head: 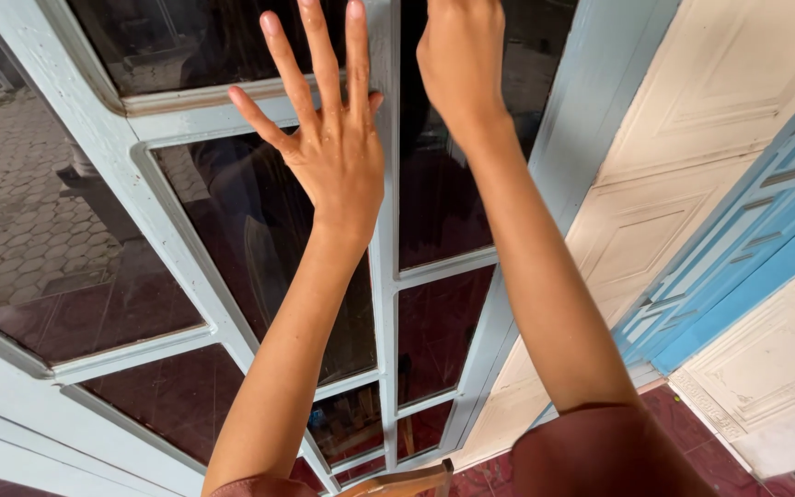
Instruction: Cleaning the glass panes of a door frame with a small cloth.
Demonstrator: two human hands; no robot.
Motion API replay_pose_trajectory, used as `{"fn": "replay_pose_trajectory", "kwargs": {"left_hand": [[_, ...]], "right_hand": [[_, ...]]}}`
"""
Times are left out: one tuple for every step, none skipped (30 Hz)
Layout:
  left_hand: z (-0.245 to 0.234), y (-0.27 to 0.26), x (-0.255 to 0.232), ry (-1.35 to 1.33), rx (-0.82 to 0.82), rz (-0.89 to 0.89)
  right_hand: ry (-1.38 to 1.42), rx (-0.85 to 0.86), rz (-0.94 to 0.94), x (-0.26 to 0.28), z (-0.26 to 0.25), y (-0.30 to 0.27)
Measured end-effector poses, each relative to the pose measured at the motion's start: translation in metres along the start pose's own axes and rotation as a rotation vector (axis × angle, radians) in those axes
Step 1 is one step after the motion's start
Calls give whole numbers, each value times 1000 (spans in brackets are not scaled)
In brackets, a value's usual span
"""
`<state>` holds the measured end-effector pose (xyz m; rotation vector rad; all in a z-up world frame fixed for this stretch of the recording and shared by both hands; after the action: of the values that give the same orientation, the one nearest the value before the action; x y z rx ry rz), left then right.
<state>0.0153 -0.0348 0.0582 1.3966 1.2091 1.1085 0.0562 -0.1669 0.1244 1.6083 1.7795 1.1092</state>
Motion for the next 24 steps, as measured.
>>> {"fn": "replay_pose_trajectory", "kwargs": {"left_hand": [[1, -1, 0, -7, -7, -4], [1, -2, -1, -15, -14, -9], [3, -2, -1, -14, -16, -11], [5, -2, -1, -6, -25, -11], [6, -4, -2, 1, -30, -9], [9, -3, -3, 0, -30, -11], [8, -4, -3, -2, -62, -11], [8, -6, -4, -3, -95, -11], [8, -6, -5, -4, -86, -11], [10, -6, -5, 1, -59, -14], [13, -5, -5, 5, -35, -19], [14, -6, -5, 4, -28, -19], [15, -6, -6, -5, -18, -9], [17, -6, -6, -13, -8, 2], [17, -6, -6, -15, -11, -1], [16, -5, -7, -23, -42, -6], [14, -4, -7, -31, -75, -11], [13, -3, -8, -33, -78, -13], [12, -4, -8, -11, -63, -17], [11, -5, -8, 11, -47, -20], [11, -5, -8, 11, -46, -20], [11, -5, -7, 2, -52, -43], [11, -5, -6, -7, -57, -68], [10, -5, -5, -7, -55, -72]], "right_hand": [[18, -66, -32, 0, 4, -10], [36, -132, -64, 0, 8, -20], [36, -133, -67, 4, 12, -42], [146, -281, -195, 16, 4, -68], [255, -424, -323, 26, -5, -98], [254, -423, -324, 11, 21, -132], [250, -364, -346, -1, 50, -167], [246, -305, -369, -13, 79, -203], [247, -297, -365, -22, 91, -229], [214, -241, -378, -28, 106, -254], [180, -187, -393, -34, 121, -278], [180, -181, -391, -34, 119, -280], [183, -163, -406, -34, 118, -282], [186, -145, -422, -33, 118, -283], [183, -147, -425, -31, 110, -264], [179, -188, -430, -30, 100, -246], [174, -231, -435, -29, 90, -227], [170, -233, -438, -18, 73, -202], [206, -242, -374, -10, 56, -179], [241, -251, -309, -2, 40, -156], [241, -250, -309, -1, 40, -151], [252, -280, -291, -1, 39, -146], [263, -307, -275, -1, 37, -141], [262, -303, -278, 0, 41, -151]]}}
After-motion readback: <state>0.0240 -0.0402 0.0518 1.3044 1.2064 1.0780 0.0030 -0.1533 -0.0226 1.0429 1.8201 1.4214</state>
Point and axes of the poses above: each hand's wrist, its own y-axis towards the middle knuckle, its own z-axis out of the palm, x = y × z, the point moved 8 cm from there along y, towards the middle knuckle, and after that the axes turned 2 degrees about -x, right-handed, at the moved point
